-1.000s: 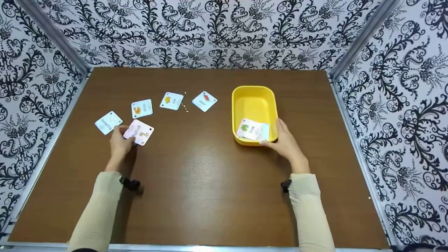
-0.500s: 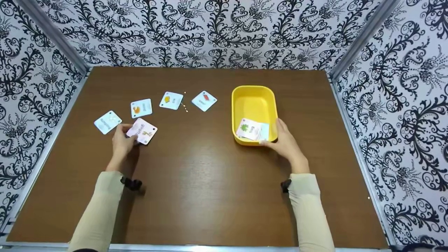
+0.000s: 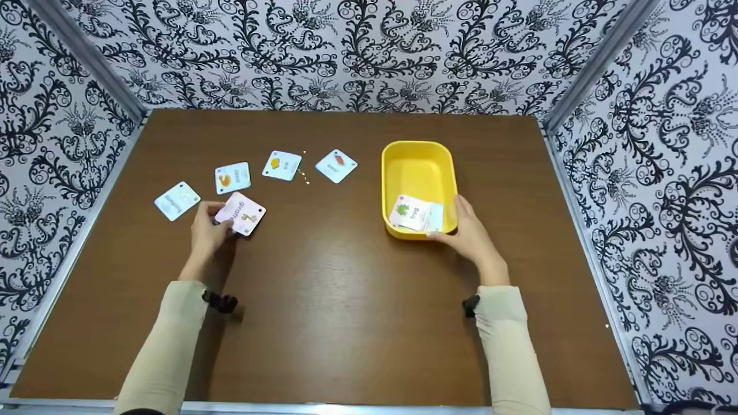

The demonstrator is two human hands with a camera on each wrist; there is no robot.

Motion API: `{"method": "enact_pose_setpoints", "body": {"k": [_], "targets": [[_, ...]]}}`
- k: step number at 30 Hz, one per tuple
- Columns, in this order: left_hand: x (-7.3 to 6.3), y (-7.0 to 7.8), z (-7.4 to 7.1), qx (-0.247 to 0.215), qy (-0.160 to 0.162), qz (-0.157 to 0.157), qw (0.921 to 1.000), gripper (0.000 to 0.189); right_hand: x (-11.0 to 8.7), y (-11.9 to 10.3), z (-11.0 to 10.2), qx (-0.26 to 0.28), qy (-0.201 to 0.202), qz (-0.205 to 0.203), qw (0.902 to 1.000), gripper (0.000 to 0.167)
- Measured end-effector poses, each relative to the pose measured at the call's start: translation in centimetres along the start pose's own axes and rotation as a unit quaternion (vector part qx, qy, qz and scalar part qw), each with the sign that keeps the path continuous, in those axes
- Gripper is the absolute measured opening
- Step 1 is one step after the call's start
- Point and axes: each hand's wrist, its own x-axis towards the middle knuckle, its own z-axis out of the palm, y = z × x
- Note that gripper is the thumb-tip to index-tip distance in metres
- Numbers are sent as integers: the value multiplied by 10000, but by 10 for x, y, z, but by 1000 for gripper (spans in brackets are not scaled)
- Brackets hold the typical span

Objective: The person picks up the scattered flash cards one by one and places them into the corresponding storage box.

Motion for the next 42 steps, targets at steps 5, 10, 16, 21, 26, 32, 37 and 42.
{"method": "enact_pose_setpoints", "body": {"k": [5, 10, 16, 21, 26, 32, 37, 42], "targets": [[-1, 4, 2, -95, -20, 53, 9999, 40, 0, -1, -1, 30, -19, 34, 10000, 112], [-3, 9, 6, -152, -25, 80, 9999, 40, 0, -2, -1, 57, -16, 44, 10000, 112], [-6, 16, 11, -307, -54, 126, 9994, 38, 1, -1, -1, 54, -15, 31, 10000, 111], [-9, 25, 15, -538, -117, 175, 9983, 37, 1, -1, 0, 38, -34, 57, 10000, 112], [-12, 35, 21, -734, -206, 208, 9969, 38, 0, 0, 0, 16, -60, 121, 9999, 113], [-14, 45, 31, -959, -320, 182, 9947, 38, 0, 0, -1, 15, -99, 179, 9998, 114], [-17, 53, 40, -952, -327, 375, 9942, 38, 0, 0, -1, 15, -114, 200, 9997, 115], [-21, 62, 50, -1050, -423, 410, 9927, 36, 0, 1, 0, -9, -96, 151, 9998, 115]]}}
